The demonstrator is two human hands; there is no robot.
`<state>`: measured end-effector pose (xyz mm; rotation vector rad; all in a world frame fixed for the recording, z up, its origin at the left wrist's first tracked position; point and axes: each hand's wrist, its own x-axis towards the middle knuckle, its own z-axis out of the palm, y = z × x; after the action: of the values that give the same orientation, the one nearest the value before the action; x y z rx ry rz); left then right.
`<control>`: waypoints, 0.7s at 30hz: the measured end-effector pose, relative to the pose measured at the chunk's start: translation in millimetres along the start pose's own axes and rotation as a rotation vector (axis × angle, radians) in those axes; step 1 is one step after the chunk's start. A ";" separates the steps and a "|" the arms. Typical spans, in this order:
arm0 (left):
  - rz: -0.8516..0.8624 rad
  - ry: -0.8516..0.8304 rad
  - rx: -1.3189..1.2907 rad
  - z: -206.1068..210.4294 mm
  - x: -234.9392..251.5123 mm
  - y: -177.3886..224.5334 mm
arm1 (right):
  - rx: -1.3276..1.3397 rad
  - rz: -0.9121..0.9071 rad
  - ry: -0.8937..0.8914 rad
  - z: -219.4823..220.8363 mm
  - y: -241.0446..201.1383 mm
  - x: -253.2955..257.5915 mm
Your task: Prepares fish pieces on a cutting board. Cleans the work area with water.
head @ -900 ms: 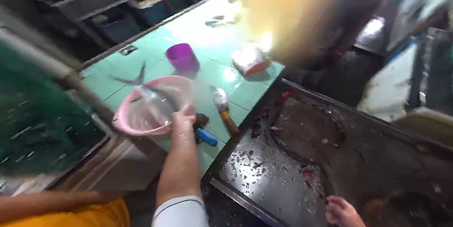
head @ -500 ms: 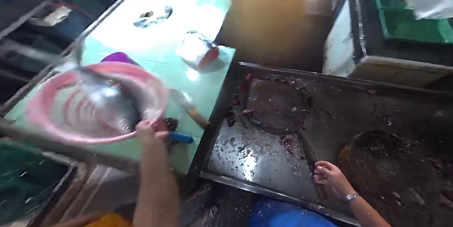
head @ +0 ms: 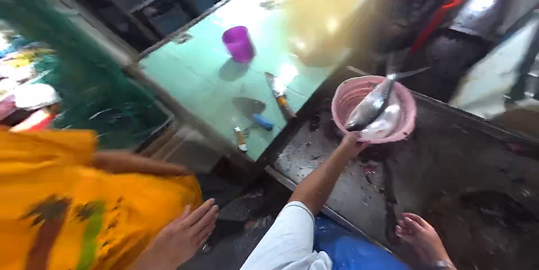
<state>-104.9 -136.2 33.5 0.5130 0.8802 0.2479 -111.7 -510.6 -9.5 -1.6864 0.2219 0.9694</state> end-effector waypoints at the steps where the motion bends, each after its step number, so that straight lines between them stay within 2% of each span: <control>1: -0.019 -0.003 0.042 3.6 11.9 -19.1 | 0.020 0.017 0.031 -6.0 4.7 -3.0; 5: 0.066 -0.062 0.193 -12.5 46.4 -84.5 | -0.049 0.050 0.006 -31.9 22.5 -28.7; 7: 0.067 -0.084 0.233 1.1 15.9 -94.1 | -0.082 0.010 -0.011 -58.2 37.4 -40.8; 9: 0.056 -0.047 0.224 12.4 -2.0 -114.4 | -0.169 -0.114 0.018 -93.1 51.4 -48.4; 12: 0.101 -0.001 0.221 18.1 -12.9 -179.2 | -0.533 -0.359 0.167 -171.6 53.1 -55.1; 14: 0.104 0.032 0.264 23.0 -27.8 -231.3 | -0.648 -0.494 0.339 -242.2 45.3 -52.6; 15: 0.102 0.033 0.290 25.8 -37.0 -258.4 | -0.717 -0.506 0.437 -282.9 38.1 -50.2; 18: 0.095 0.075 0.414 29.9 -79.1 -334.5 | -0.888 -0.377 0.770 -407.3 34.0 -38.8; 20: 0.141 0.106 0.549 36.2 -108.2 -368.2 | -0.746 -0.143 0.975 -476.3 49.6 -36.0; 21: 0.190 0.109 0.623 43.3 -120.3 -381.6 | -0.626 0.009 1.000 -507.6 59.3 -34.6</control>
<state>-145.7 -524.8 -62.8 1.1750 1.0141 0.1717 75.7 -987.3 -8.1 -2.6518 0.6218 0.0959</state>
